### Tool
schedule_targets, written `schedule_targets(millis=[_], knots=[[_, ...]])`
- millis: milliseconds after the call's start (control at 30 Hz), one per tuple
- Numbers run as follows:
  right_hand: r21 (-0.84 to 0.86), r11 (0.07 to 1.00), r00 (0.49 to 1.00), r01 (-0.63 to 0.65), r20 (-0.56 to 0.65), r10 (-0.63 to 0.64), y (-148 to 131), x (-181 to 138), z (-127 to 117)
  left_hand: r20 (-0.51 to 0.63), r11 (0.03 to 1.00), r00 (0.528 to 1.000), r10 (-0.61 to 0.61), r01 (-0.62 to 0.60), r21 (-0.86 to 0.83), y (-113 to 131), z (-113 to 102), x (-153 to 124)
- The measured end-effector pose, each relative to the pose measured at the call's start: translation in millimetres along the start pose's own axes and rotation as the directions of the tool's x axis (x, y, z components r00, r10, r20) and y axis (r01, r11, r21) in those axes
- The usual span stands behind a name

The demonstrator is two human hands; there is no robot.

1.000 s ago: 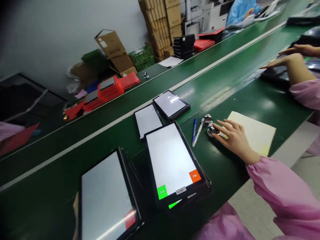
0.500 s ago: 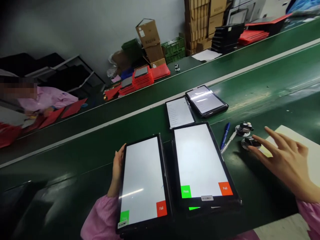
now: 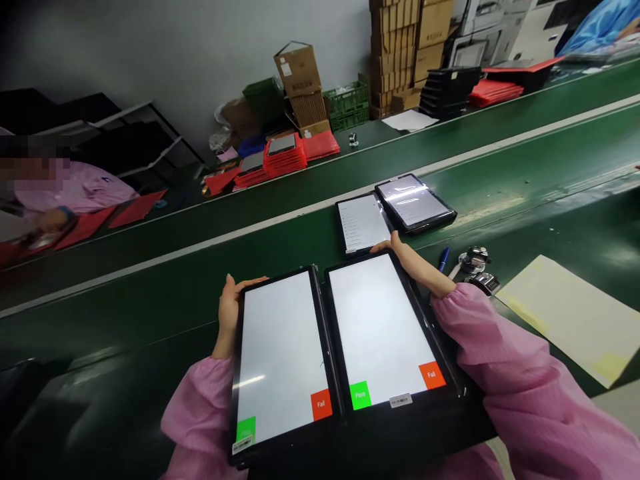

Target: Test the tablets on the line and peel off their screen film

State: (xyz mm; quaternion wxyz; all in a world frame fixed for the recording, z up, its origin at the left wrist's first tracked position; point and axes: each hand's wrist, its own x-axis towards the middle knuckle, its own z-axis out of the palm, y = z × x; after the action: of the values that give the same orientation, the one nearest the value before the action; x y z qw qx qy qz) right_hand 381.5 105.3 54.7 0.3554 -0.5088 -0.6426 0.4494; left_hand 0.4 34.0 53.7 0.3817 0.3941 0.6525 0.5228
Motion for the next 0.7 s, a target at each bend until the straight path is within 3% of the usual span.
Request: schedule_targets(millis=[200,367,467,533,633,700], knots=[[-0.128,0.981,0.989,0.146,0.003,-0.147,-4.1,-4.4,-10.4,-0.048,0.988,0.995,0.085,-0.078,0.134,5.0,1.0,4.4],[-0.276,0.924,0.964,0.265,0.044,-0.264,-11.4,4.5,-23.1,-0.058,0.958,0.989,0.135,-0.115,0.264,34.5,-5.3,1.5],[-0.354,0.865,0.933,0.355,0.080,-0.350,-18.5,1.3,-23.2,0.001,0.825,0.943,0.332,-0.290,0.485,59.4,-9.1,-23.8],[-0.385,0.825,0.909,0.413,0.125,-0.397,-27.0,-20.6,-21.7,0.197,0.592,0.828,0.524,-0.521,0.615,70.9,-5.2,-56.7],[-0.382,0.746,0.838,0.546,0.242,-0.489,-48.1,-84.9,-20.6,0.547,0.242,0.551,0.630,-0.809,0.536,74.1,13.6,-123.5],[-0.359,0.568,0.672,0.740,0.371,-0.641,-65.1,-133.6,-21.8,0.657,0.173,0.447,0.608,-0.882,0.439,69.2,32.1,-168.4]])
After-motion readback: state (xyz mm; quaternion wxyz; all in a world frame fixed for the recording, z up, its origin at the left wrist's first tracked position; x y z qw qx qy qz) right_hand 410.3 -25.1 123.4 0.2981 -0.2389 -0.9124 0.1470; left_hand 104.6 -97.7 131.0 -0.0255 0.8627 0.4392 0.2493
